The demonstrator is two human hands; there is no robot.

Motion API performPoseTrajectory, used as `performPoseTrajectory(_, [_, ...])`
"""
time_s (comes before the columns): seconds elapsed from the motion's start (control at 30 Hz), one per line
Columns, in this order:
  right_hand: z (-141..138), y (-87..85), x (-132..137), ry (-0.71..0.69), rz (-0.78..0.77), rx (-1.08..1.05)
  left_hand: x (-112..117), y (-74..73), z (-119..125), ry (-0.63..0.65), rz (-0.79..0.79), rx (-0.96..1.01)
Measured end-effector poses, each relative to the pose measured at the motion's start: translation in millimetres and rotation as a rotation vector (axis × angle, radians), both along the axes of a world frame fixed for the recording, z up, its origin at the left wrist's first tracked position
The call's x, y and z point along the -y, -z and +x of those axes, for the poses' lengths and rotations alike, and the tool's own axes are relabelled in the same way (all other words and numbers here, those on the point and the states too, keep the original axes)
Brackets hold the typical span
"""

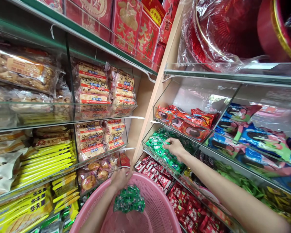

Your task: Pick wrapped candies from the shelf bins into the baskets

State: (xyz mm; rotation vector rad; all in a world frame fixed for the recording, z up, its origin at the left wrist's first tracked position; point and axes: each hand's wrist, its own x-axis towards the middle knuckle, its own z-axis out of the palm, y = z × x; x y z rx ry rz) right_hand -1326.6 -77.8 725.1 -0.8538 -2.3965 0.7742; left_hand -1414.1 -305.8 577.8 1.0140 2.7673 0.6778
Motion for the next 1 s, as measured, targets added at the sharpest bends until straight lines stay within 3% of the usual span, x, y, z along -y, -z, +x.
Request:
performPoseTrajectory(0.17, [6,-11.1,-10,-0.047,0.048,0.046,1,1.7,0,-0.007,-0.005,0.017])
performPoseTrajectory(0.3, [12,-18.8,-19,-0.107,0.208,0.167,1,4.5,0,-0.010,0.002,0.016])
performPoseTrajectory(0.5, [14,-11.5,-21,-0.198,0.427,0.319,0,1.9,2,0.003,-0.001,0.016])
performPoseTrajectory(0.9, [18,-10.3,-14,-0.192,0.424,0.418,1,4.2,1,0.003,-0.008,-0.005])
performPoseTrajectory(1.0, [22,-10.2,-8,-0.199,0.482,0.474,2,2.0,1,-0.003,-0.016,-0.008])
